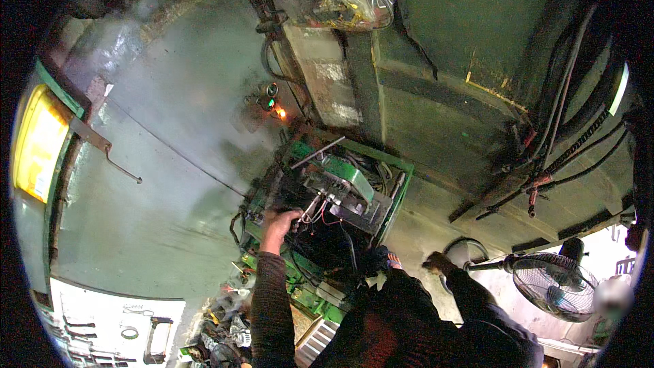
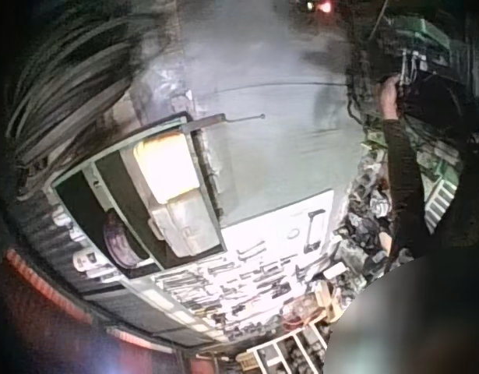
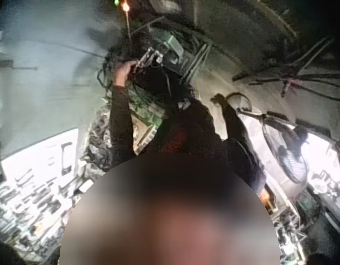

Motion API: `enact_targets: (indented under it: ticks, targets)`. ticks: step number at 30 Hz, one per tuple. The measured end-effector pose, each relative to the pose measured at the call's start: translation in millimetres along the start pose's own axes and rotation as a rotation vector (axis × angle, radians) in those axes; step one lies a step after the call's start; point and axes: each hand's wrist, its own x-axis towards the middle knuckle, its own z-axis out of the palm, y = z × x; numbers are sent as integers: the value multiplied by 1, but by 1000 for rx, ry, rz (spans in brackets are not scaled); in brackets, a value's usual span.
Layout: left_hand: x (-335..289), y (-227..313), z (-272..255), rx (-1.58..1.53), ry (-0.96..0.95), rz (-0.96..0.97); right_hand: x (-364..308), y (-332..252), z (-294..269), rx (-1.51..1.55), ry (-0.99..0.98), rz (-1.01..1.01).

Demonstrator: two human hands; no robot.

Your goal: The person walks through a workshop carrying a small electronic component and wires. They use pliers to strip the wire ends, then connect the wires to a green machine's terminal block. The person repeatedly adjusts the connections and checks the indicator lights on the machine.

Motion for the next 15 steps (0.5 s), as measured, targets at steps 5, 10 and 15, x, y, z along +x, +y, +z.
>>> enact_targets:
  ticks: [5, 10, 15]
  targets:
    - [-1, -3, -4, 200, 126, 132, -47, 68, 106, -74, -34, 586]
    - [0, -11, -4, 37, 52, 109, -29, 51, 133, 294, 101, 131]
    - [-6, -5, -1, 4, 64, 135, 2, 38, 78, -587, -227, -163]
